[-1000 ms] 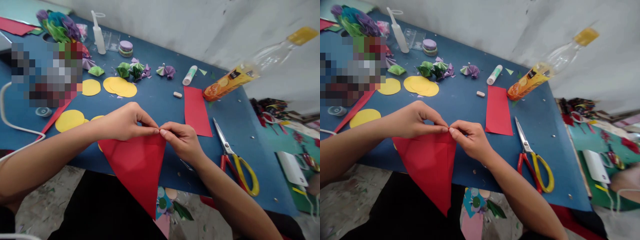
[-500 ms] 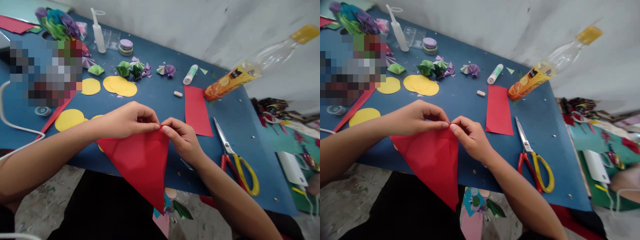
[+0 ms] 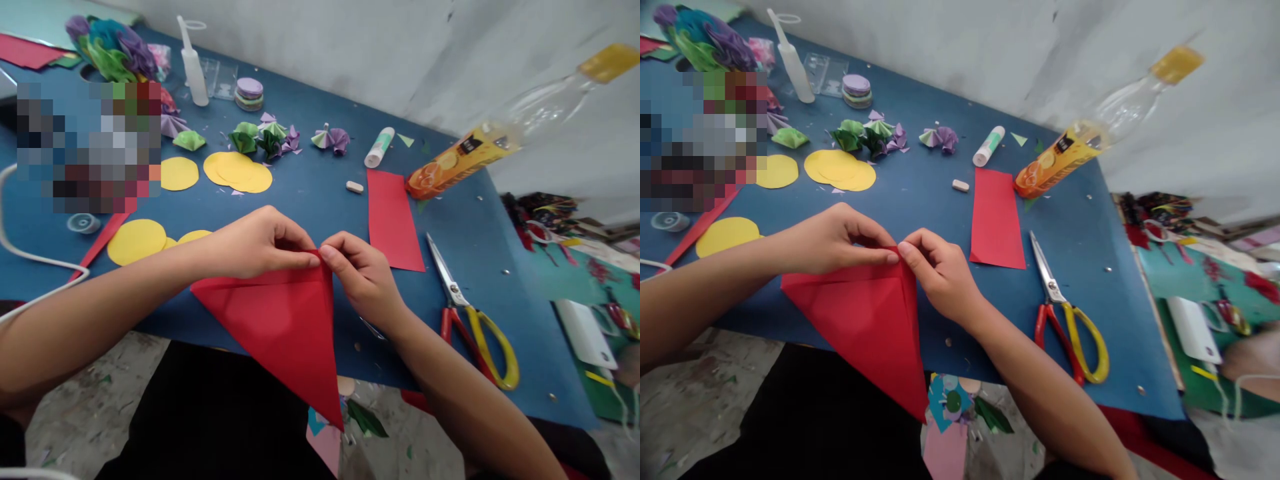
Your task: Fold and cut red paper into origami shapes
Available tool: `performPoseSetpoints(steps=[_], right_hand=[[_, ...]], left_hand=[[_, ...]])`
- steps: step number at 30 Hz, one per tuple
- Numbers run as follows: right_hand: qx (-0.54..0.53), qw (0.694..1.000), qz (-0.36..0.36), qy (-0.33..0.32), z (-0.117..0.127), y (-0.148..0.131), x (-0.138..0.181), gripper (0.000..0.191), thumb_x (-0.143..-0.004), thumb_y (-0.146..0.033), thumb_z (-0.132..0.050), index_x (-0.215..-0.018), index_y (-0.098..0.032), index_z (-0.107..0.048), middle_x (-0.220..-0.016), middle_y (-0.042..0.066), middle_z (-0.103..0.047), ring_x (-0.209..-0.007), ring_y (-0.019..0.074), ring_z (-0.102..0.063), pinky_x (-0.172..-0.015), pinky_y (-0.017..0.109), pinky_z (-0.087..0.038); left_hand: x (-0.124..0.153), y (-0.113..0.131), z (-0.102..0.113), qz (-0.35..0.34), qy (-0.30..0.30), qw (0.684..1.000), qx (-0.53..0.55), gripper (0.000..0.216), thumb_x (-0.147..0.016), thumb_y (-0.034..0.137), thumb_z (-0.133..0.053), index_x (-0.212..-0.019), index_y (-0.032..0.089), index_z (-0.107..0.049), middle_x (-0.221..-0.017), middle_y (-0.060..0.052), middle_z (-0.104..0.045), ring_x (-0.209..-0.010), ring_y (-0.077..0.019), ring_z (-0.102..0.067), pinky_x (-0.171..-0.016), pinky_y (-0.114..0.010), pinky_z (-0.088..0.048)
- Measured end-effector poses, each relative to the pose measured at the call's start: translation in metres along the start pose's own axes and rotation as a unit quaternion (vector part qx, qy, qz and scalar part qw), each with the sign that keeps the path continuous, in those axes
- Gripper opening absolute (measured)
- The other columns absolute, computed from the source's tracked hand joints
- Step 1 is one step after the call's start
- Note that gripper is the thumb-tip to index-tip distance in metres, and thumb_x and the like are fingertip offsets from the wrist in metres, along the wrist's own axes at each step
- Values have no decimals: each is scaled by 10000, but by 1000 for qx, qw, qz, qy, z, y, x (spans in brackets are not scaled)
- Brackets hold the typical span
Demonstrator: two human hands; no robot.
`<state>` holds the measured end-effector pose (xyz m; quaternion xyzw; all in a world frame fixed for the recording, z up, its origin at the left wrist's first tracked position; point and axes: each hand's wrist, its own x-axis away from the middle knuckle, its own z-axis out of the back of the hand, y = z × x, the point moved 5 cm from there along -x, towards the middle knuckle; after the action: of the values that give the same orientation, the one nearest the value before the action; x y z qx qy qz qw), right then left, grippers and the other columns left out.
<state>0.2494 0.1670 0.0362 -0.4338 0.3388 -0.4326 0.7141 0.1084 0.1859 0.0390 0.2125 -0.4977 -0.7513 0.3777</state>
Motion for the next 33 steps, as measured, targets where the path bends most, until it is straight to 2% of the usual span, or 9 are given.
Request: performPoseSetpoints(steps=[7, 10, 14, 17, 19, 21, 25, 28, 33], right_hand=[[-26, 999, -31, 7, 1, 3, -2, 215, -881, -367, -519, -750, -197, -529, -653, -20, -492, -592, 113, -430, -542, 239, -358], [-56, 997, -55, -16, -2, 8, -3, 265, -878, -428, -515, -748, -197, -521, -647, -24, -477, -582, 110, -425, -543, 239, -365], [-71, 994, -84, -18, -3, 19, -8, 316, -877, -469, -492, -704, -205, -468, -593, -46, -423, -527, 100, -387, -512, 233, -336], [68, 996, -53, 21, 3, 24, -13, 297, -887, -414, -494, -681, -202, -473, -569, -47, -431, -515, 102, -381, -516, 243, -300], [199, 979, -33, 27, 5, 25, -16, 297, -907, -369, -473, -664, -200, -477, -561, -34, -460, -523, 114, -407, -532, 258, -282], [309, 950, -34, 13, 5, 28, -18, 304, -929, -346, -441, -669, -197, -492, -573, -10, -507, -541, 135, -448, -538, 270, -264], [452, 890, -61, -8, 3, 30, -19, 313, -954, -350, -402, -747, -186, -568, -684, 56, -629, -611, 185, -536, -526, 289, -224], [508, 858, -77, -15, 0, 31, -18, 317, -969, -345, -381, -830, -176, -611, -783, 90, -680, -656, 205, -577, -520, 294, -211], [552, 829, -87, -27, -7, 34, -18, 338, -985, -352, -353, -913, -171, -628, -839, 96, -697, -692, 198, -601, -506, 287, -207]], left_hand=[[-1, 0, 1, 6, 10, 1000, -21, 292, -805, 378, -565, -847, 143, -732, -707, -10, -694, -657, -130, -576, -577, -219, -428], [-1, 0, 1, -7, 9, 999, -41, 289, -823, 368, -539, -849, 141, -716, -733, -12, -695, -671, -125, -577, -590, -214, -426], [-2, -1, 3, -21, 48, 990, -132, 266, -848, 355, -520, -830, 149, -689, -754, -20, -689, -688, -133, -588, -631, -230, -440], [3, 3, 1, -36, 152, 952, -264, 257, -868, 309, -508, -982, 135, -661, -952, -79, -698, -855, -195, -624, -766, -300, -476], [9, 8, -11, -68, 192, 916, -346, 315, -901, 271, -459, -1119, 106, -615, -1131, -135, -656, -1021, -239, -605, -901, -364, -455], [14, 9, -32, -87, 172, 891, -411, 387, -931, 270, -399, -1209, 60, -569, -1246, -183, -599, -1140, -267, -562, -999, -402, -407], [18, -7, -65, -41, 103, 860, -498, 521, -957, 311, -326, -1340, -20, -445, -1402, -226, -453, -1317, -291, -421, -1095, -396, -324], [18, -17, -71, -15, 84, 852, -516, 573, -961, 349, -282, -1401, -9, -366, -1470, -199, -355, -1377, -279, -328, -1126, -394, -280], [16, -19, -68, 11, 74, 855, -513, 597, -962, 377, -237, -1436, 23, -313, -1506, -165, -292, -1400, -266, -279, -1139, -401, -253]])
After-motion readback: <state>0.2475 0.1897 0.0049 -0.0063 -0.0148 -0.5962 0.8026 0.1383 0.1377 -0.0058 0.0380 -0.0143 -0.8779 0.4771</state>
